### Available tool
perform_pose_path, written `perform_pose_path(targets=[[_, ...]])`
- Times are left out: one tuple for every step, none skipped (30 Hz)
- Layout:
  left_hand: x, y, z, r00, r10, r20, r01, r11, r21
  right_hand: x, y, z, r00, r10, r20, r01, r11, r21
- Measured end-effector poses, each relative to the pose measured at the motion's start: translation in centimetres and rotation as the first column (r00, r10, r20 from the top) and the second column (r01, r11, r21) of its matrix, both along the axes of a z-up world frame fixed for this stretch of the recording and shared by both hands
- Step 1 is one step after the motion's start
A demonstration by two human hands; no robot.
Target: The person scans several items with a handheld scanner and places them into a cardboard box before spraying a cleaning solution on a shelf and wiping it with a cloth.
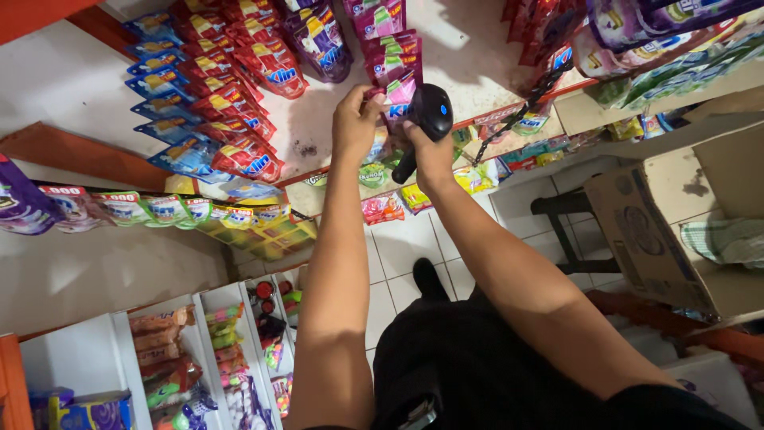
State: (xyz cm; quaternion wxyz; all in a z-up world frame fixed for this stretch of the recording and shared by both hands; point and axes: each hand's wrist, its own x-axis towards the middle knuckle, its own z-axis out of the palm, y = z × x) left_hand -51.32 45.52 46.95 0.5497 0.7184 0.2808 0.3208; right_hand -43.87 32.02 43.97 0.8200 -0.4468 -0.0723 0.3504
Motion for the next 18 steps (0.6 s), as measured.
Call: perform_pose_path(targets=[[0.0,0.2,0.0,1.0,-0.009,0.012,0.009,1.0,-0.002,-0.1,0.3,0.1,1.0,0.0,-0.007,0.0,1.0,0.014],[0.1,0.3,0.0,1.0,-0.001,-0.013,0.001,1.0,0.02,0.0,0.4,0.2,1.0,0.0,-0.013,0.0,1.0,0.027],[0.1,0.5,0.2,0.999,0.008,-0.037,-0.007,0.999,0.042,-0.1,0.5,0.4,1.0,0.0,-0.02,0.001,0.999,0.04],[0.2,0.6,0.4,0.998,0.018,-0.06,-0.014,0.998,0.065,0.0,0.6,0.5,1.0,0.006,-0.011,-0.006,0.999,0.039],[0.3,0.8,0.7,0.993,0.05,-0.109,-0.039,0.994,0.1,0.0,0.7,0.6,1.0,0.013,-0.001,-0.013,0.999,0.039],[0.3,0.7,1.0,0.984,0.083,-0.161,-0.061,0.989,0.133,-0.2,0.4,0.6,1.0,0.018,0.005,-0.018,0.999,0.034],[0.2,0.5,1.3,0.971,0.116,-0.21,-0.081,0.983,0.166,-0.3,0.0,0.6,0.999,0.02,0.03,-0.021,1.0,0.024],[0.2,0.5,1.8,0.977,0.134,-0.167,-0.1,0.976,0.194,-0.3,-0.2,0.7,0.998,0.022,0.058,-0.023,1.0,0.019],[0.2,0.5,2.4,0.981,0.15,-0.122,-0.12,0.968,0.221,-0.2,-0.6,0.8,0.996,0.025,0.085,-0.026,1.0,0.014],[0.2,0.2,2.9,0.984,0.162,-0.077,-0.138,0.959,0.248,-0.1,-1.1,0.9,0.994,0.024,0.111,-0.022,1.0,-0.017],[0.1,-0.1,3.4,0.972,0.222,-0.07,-0.189,0.928,0.323,0.1,-1.8,1.0,0.99,0.024,0.137,-0.017,0.999,-0.048],[0.0,-0.6,3.9,0.959,0.276,-0.063,-0.23,0.89,0.395,0.2,-2.6,0.9,0.987,0.019,0.157,-0.006,0.997,-0.081],[0.0,-1.2,4.4,0.943,0.328,-0.051,-0.268,0.844,0.464,0.4,-3.5,0.9,0.988,0.027,0.153,-0.013,0.996,-0.088],[0.3,-1.7,5.0,0.935,0.355,-0.025,-0.313,0.855,0.414,0.7,-4.1,1.0,0.988,0.03,0.152,-0.016,0.996,-0.093],[0.8,-2.6,5.4,0.924,0.382,-0.001,-0.356,0.862,0.361,1.0,-4.5,1.1,0.988,0.032,0.15,-0.018,0.995,-0.097],[1.5,-3.5,5.8,0.911,0.412,0.02,-0.399,0.866,0.303,1.2,-4.8,1.2,0.987,0.042,0.154,-0.029,0.996,-0.087],[2.5,-4.1,6.3,0.913,0.402,0.065,-0.391,0.822,0.413,1.4,-4.8,1.3,0.986,0.051,0.158,-0.039,0.996,-0.078],[3.2,-5.2,6.6,0.917,0.387,0.099,-0.381,0.769,0.513,1.1,-5.1,1.2,0.986,0.064,0.154,-0.053,0.996,-0.075]])
